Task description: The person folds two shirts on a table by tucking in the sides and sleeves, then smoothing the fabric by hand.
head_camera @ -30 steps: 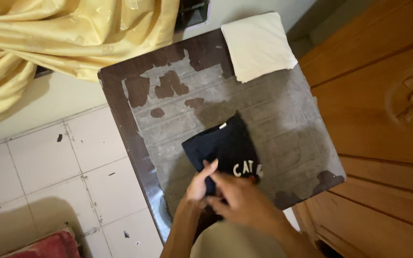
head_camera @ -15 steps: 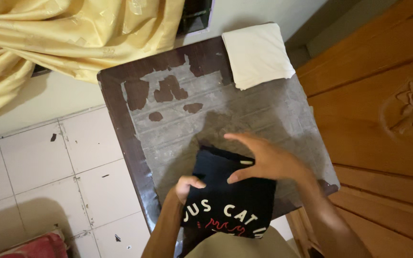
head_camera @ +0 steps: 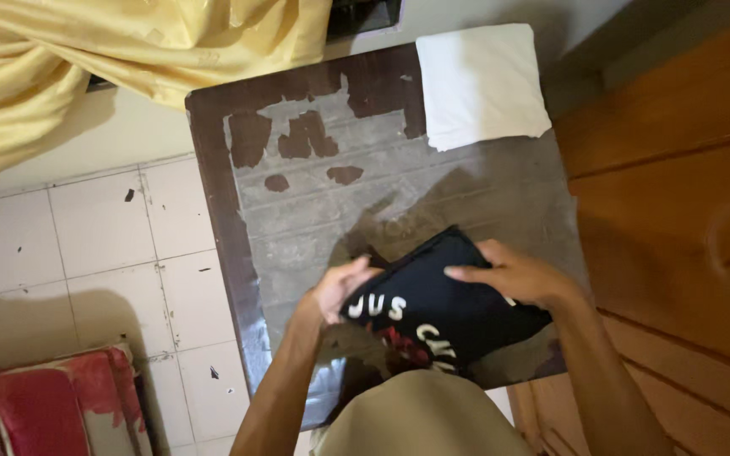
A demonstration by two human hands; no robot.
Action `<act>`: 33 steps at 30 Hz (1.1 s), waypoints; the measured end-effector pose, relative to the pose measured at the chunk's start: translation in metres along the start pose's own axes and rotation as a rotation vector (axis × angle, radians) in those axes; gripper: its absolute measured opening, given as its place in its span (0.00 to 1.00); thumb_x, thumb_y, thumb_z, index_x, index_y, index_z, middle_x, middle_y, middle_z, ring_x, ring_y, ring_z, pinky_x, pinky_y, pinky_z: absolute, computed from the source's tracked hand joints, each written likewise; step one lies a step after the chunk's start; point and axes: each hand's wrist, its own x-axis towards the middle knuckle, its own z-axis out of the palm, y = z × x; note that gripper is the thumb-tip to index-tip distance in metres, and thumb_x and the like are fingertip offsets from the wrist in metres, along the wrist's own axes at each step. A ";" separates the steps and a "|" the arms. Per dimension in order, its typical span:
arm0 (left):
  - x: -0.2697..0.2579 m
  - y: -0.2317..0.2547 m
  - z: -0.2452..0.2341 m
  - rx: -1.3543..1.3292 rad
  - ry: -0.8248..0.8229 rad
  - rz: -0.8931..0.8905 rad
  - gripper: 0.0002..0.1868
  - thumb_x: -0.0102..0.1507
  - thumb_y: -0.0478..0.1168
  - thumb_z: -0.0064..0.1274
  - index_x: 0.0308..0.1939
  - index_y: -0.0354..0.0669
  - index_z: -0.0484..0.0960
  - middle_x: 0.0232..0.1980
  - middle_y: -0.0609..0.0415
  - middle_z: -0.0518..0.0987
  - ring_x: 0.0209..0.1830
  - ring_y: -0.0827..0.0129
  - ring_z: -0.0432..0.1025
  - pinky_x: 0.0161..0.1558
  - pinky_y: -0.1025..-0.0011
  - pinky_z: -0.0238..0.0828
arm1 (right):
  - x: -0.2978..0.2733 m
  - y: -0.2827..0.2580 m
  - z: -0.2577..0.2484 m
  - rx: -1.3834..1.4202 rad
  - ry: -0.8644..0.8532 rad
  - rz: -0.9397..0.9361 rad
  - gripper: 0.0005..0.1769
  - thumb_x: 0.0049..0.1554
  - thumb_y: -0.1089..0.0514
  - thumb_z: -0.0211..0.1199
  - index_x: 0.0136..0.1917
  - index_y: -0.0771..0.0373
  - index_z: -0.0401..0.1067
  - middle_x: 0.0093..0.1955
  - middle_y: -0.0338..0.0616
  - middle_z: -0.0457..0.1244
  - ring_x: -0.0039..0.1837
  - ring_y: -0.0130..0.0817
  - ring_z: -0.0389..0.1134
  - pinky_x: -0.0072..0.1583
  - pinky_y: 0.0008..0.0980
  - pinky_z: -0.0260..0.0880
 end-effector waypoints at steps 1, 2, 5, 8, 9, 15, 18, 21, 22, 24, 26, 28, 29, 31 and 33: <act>-0.003 0.002 -0.001 -0.100 0.061 0.063 0.42 0.65 0.68 0.46 0.64 0.32 0.79 0.58 0.41 0.83 0.49 0.57 0.78 0.50 0.55 0.68 | -0.001 0.012 -0.008 -0.001 -0.006 -0.003 0.26 0.53 0.40 0.67 0.54 0.63 0.79 0.51 0.42 0.73 0.52 0.27 0.71 0.53 0.27 0.70; 0.001 0.002 0.002 -0.098 0.065 0.066 0.42 0.65 0.68 0.46 0.64 0.32 0.79 0.58 0.41 0.83 0.49 0.57 0.78 0.50 0.55 0.68 | 0.000 0.024 -0.015 0.183 0.003 0.008 0.27 0.54 0.42 0.67 0.54 0.66 0.79 0.52 0.47 0.72 0.52 0.31 0.70 0.54 0.30 0.70; 0.012 -0.002 0.022 -0.333 -0.422 0.406 0.39 0.74 0.68 0.42 0.60 0.29 0.72 0.68 0.39 0.76 0.66 0.48 0.71 0.72 0.32 0.58 | 0.010 0.053 -0.036 0.397 0.114 0.044 0.27 0.56 0.45 0.67 0.58 0.68 0.77 0.57 0.49 0.71 0.56 0.34 0.70 0.57 0.31 0.68; 0.030 0.002 0.057 -0.237 -0.294 0.495 0.44 0.67 0.69 0.41 0.75 0.39 0.63 0.75 0.43 0.69 0.75 0.51 0.61 0.71 0.37 0.47 | 0.013 0.065 -0.057 0.535 0.244 0.072 0.26 0.58 0.48 0.64 0.64 0.66 0.72 0.60 0.45 0.70 0.60 0.32 0.70 0.61 0.31 0.68; 0.037 0.004 0.068 -0.131 -0.043 0.471 0.45 0.63 0.70 0.40 0.75 0.43 0.62 0.76 0.45 0.67 0.76 0.53 0.59 0.72 0.39 0.48 | 0.014 0.066 -0.062 0.647 0.263 0.083 0.25 0.60 0.50 0.62 0.66 0.65 0.69 0.61 0.44 0.70 0.60 0.32 0.70 0.61 0.33 0.68; 0.090 -0.021 0.127 -0.189 0.483 0.409 0.50 0.61 0.76 0.36 0.75 0.45 0.64 0.74 0.44 0.68 0.75 0.52 0.61 0.73 0.49 0.51 | 0.016 0.055 -0.077 1.243 0.231 -0.344 0.22 0.66 0.57 0.59 0.71 0.65 0.66 0.66 0.46 0.65 0.65 0.42 0.65 0.62 0.46 0.63; 0.106 -0.019 0.166 -0.294 0.340 0.356 0.51 0.63 0.77 0.35 0.73 0.39 0.66 0.70 0.44 0.71 0.72 0.52 0.63 0.70 0.52 0.53 | 0.015 0.038 -0.088 1.436 0.216 -0.396 0.21 0.62 0.57 0.57 0.68 0.59 0.67 0.67 0.42 0.66 0.69 0.40 0.66 0.68 0.47 0.65; 0.111 -0.003 0.212 -0.300 0.186 0.444 0.45 0.66 0.72 0.38 0.71 0.39 0.69 0.63 0.47 0.77 0.62 0.56 0.69 0.62 0.53 0.59 | 0.015 0.024 -0.100 1.585 0.113 -0.352 0.19 0.62 0.55 0.57 0.64 0.65 0.69 0.64 0.51 0.68 0.68 0.46 0.67 0.68 0.48 0.65; 0.114 0.008 0.227 -0.281 0.212 0.529 0.37 0.67 0.66 0.42 0.70 0.44 0.70 0.59 0.50 0.79 0.56 0.57 0.71 0.56 0.53 0.63 | 0.016 0.021 -0.103 1.572 0.111 -0.358 0.19 0.62 0.55 0.57 0.64 0.65 0.69 0.64 0.51 0.68 0.68 0.46 0.67 0.68 0.48 0.65; 0.123 0.039 0.246 -0.304 0.262 0.593 0.33 0.67 0.59 0.46 0.68 0.41 0.73 0.59 0.51 0.82 0.57 0.61 0.75 0.59 0.58 0.67 | 0.020 0.019 -0.108 1.568 0.189 -0.426 0.24 0.59 0.58 0.57 0.67 0.67 0.69 0.66 0.46 0.68 0.69 0.41 0.66 0.69 0.45 0.64; 0.129 0.068 0.257 -0.323 0.318 0.650 0.28 0.67 0.51 0.50 0.66 0.38 0.75 0.59 0.53 0.84 0.57 0.64 0.78 0.62 0.62 0.72 | 0.027 0.026 -0.121 1.545 0.161 -0.489 0.23 0.59 0.61 0.57 0.68 0.66 0.69 0.66 0.46 0.67 0.68 0.41 0.66 0.69 0.45 0.63; 0.133 0.092 0.259 -0.121 0.497 0.755 0.24 0.64 0.42 0.56 0.62 0.34 0.75 0.54 0.47 0.82 0.51 0.60 0.77 0.53 0.60 0.76 | 0.038 0.038 -0.137 1.530 0.135 -0.551 0.24 0.59 0.63 0.58 0.68 0.66 0.68 0.65 0.46 0.66 0.68 0.40 0.66 0.70 0.45 0.63; 0.137 0.105 0.259 -0.118 0.494 0.758 0.24 0.64 0.42 0.56 0.62 0.34 0.75 0.54 0.47 0.82 0.51 0.60 0.77 0.53 0.60 0.76 | 0.046 0.044 -0.148 1.489 0.160 -0.522 0.23 0.59 0.65 0.58 0.68 0.68 0.67 0.65 0.48 0.66 0.68 0.42 0.66 0.71 0.45 0.62; 0.145 0.130 0.255 0.173 0.519 0.970 0.27 0.63 0.36 0.57 0.66 0.36 0.72 0.59 0.47 0.81 0.56 0.67 0.76 0.57 0.70 0.74 | 0.064 0.055 -0.168 1.454 0.183 -0.495 0.21 0.60 0.66 0.59 0.67 0.69 0.66 0.66 0.50 0.65 0.69 0.43 0.65 0.72 0.45 0.62; 0.156 0.156 0.253 0.179 0.516 0.919 0.27 0.63 0.35 0.56 0.66 0.36 0.70 0.58 0.45 0.80 0.54 0.65 0.76 0.55 0.69 0.75 | 0.084 0.061 -0.187 1.286 0.457 -0.192 0.22 0.57 0.65 0.57 0.64 0.73 0.62 0.65 0.64 0.66 0.69 0.51 0.69 0.73 0.42 0.65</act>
